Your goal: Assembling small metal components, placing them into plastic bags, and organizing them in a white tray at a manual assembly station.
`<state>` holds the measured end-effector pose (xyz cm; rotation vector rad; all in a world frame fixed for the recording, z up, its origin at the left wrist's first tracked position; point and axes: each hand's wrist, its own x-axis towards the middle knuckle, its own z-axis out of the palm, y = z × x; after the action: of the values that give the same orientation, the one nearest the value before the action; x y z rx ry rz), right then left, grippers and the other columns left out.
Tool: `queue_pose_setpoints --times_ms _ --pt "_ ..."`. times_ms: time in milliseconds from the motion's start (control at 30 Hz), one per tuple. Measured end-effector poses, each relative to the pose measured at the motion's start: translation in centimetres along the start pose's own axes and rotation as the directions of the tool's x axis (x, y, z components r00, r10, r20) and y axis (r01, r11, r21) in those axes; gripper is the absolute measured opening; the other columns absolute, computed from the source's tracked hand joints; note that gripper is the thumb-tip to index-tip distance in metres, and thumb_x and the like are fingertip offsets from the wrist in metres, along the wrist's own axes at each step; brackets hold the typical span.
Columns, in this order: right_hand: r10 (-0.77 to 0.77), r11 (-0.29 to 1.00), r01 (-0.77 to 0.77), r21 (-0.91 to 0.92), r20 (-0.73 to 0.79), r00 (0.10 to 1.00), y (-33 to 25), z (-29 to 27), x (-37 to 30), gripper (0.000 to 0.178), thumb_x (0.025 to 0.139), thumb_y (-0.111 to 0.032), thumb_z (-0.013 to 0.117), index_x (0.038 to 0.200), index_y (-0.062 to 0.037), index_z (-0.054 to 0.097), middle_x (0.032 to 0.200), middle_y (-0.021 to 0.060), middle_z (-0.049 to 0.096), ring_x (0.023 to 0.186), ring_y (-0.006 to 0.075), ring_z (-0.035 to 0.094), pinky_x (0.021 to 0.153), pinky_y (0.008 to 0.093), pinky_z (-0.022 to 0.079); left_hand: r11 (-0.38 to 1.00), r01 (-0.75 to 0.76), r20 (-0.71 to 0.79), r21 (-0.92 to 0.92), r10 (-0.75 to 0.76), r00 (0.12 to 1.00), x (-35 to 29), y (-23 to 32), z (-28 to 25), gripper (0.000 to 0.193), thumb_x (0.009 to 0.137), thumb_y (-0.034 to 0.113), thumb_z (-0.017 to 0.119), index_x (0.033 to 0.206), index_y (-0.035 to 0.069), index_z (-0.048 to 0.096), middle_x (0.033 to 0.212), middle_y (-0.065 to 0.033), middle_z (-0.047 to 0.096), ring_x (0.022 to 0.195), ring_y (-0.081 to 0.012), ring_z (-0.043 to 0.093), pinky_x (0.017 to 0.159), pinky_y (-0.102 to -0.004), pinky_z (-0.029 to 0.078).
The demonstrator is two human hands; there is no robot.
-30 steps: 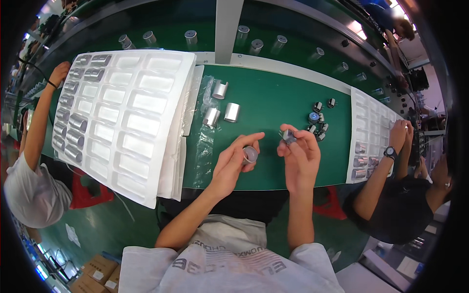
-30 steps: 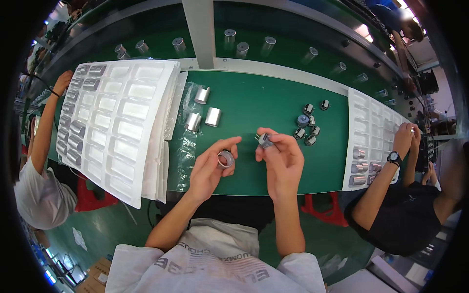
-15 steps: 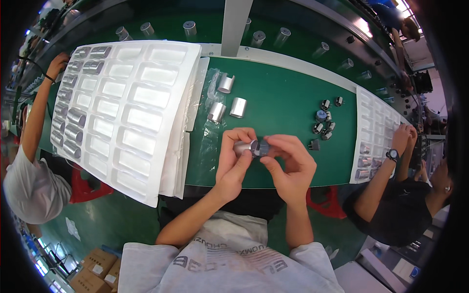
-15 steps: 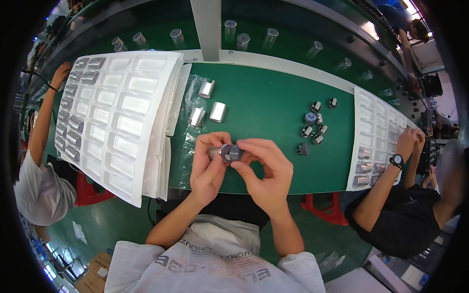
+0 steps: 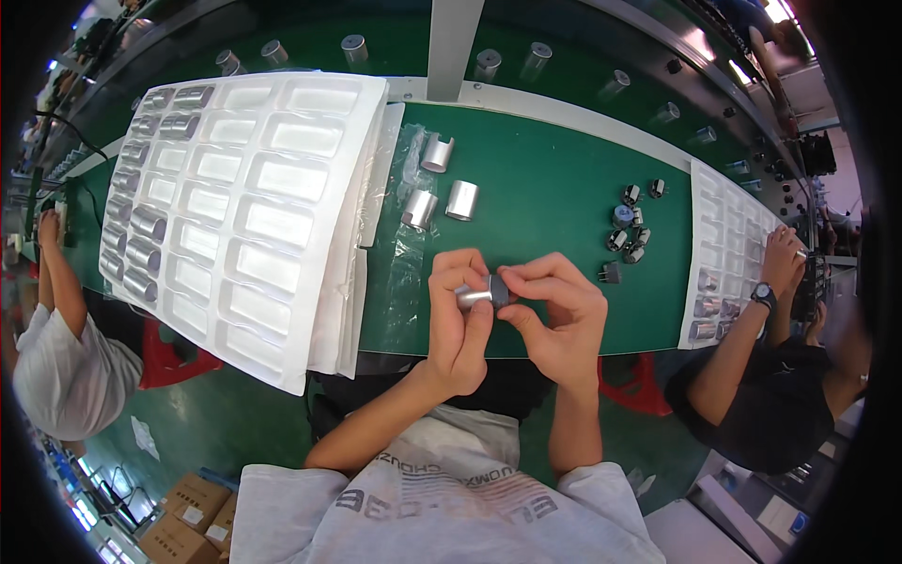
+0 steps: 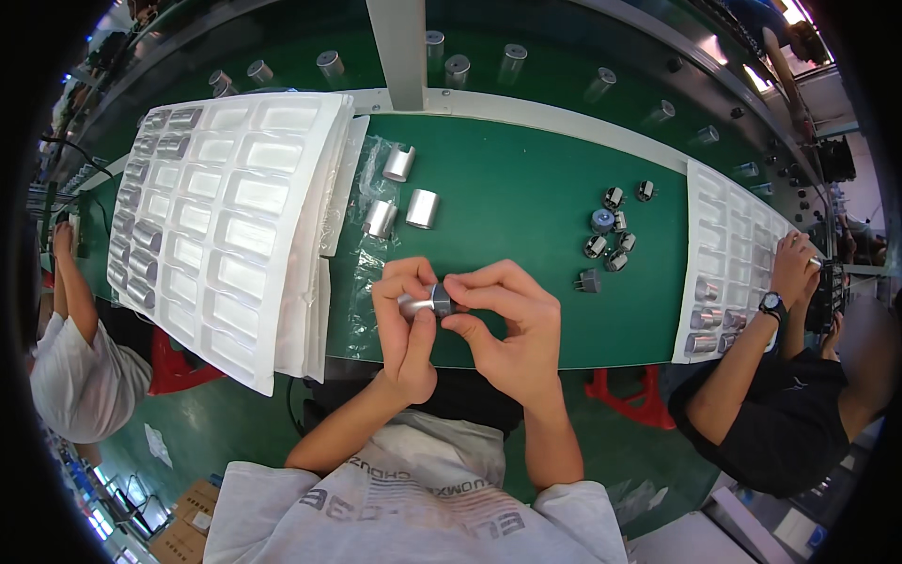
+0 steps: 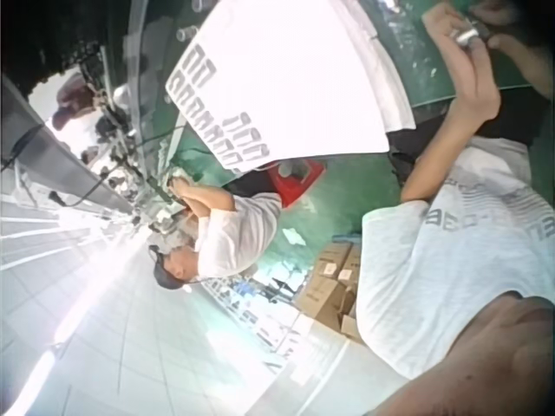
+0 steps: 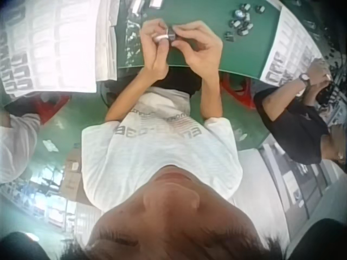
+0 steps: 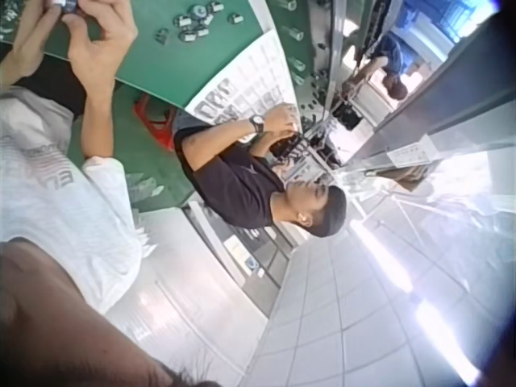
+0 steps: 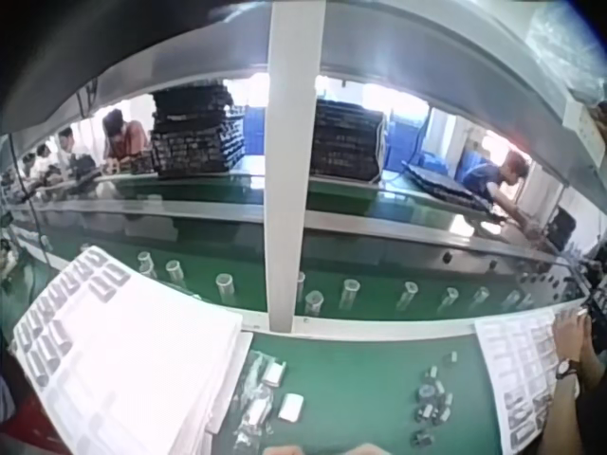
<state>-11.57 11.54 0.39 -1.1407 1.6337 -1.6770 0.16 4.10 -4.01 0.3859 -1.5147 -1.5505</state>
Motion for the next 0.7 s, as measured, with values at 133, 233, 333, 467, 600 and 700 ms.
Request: queue_pose_setpoints --times_ms 133,233,333,467,600,700 --pt "-0.064 0.995 0.065 -0.074 0.014 0.998 0.1 0.1 0.1 0.032 0.074 0.005 0.082 0.103 0.0056 0.072 0.103 0.0178 0.066 0.097 0.0266 0.067 0.085 0.0343 0.055 0.994 -0.034 0.025 0.102 0.032 0.999 0.2 0.5 -0.2 0.024 0.092 -0.001 0.045 0.115 0.000 0.041 0.114 -0.0203 0.042 0.095 -0.0230 0.044 0.086 -0.0338 0.040" --pt "-0.107 0.994 0.107 -0.014 -0.049 0.993 0.7 0.7 0.3 0.030 0.075 0.007 0.079 0.104 0.0060 0.072 0.100 0.0171 0.067 0.095 0.0257 0.067 0.082 0.0334 0.055 0.995 -0.033 0.001 0.097 0.033 0.999 0.9 0.5 -0.2 0.022 0.092 0.000 0.046 0.113 0.000 0.042 0.114 -0.0214 0.042 0.095 -0.0233 0.044 0.085 -0.0344 0.041" --pt "-0.010 1.000 0.010 0.000 -0.072 0.997 0.6 0.9 0.2 0.026 0.075 0.009 0.078 0.101 0.0061 0.072 0.101 0.0159 0.069 0.093 0.0218 0.067 0.080 0.0307 0.055 1.000 -0.012 -0.010 -0.012 0.012 1.000 1.6 0.7 0.1 0.024 0.091 -0.001 0.053 0.112 0.002 0.043 0.107 -0.0157 0.047 0.094 -0.0188 0.046 0.082 -0.0311 0.042" --pt "0.104 0.995 -0.103 0.019 -0.067 0.992 1.3 1.0 -0.9 0.037 0.071 0.010 0.077 0.106 0.0007 0.070 0.098 0.0097 0.069 0.077 0.0115 0.061 0.070 0.0240 0.050 0.730 0.460 0.019 -0.506 -0.523 0.852 1.5 -0.3 0.5 0.033 0.083 -0.007 0.070 0.105 0.005 0.048 0.092 0.0007 0.052 0.084 -0.0082 0.051 0.074 -0.0231 0.044" --pt "-0.001 0.997 0.007 0.078 -0.071 0.998 1.1 0.5 -0.3 0.049 0.077 -0.001 0.071 0.125 -0.0019 0.061 0.130 0.0123 0.059 0.103 0.0155 0.056 0.082 0.0276 0.045 0.762 0.507 0.008 -0.403 -0.551 0.835 1.5 0.1 -0.4 0.017 0.091 -0.001 0.065 0.099 0.006 0.052 0.084 -0.0044 0.057 0.075 -0.0114 0.057 0.066 -0.0256 0.047" --pt "-0.030 0.999 0.031 -0.013 0.040 0.999 0.1 0.9 -0.5 0.044 0.077 -0.010 0.073 0.120 -0.0042 0.065 0.133 0.0129 0.058 0.109 0.0218 0.056 0.088 0.0333 0.046 0.920 0.388 0.071 -0.057 -0.383 0.921 1.1 -0.5 -0.9 0.020 0.088 -0.001 0.067 0.097 0.005 0.051 0.084 -0.0030 0.056 0.075 -0.0097 0.055 0.065 -0.0247 0.045"
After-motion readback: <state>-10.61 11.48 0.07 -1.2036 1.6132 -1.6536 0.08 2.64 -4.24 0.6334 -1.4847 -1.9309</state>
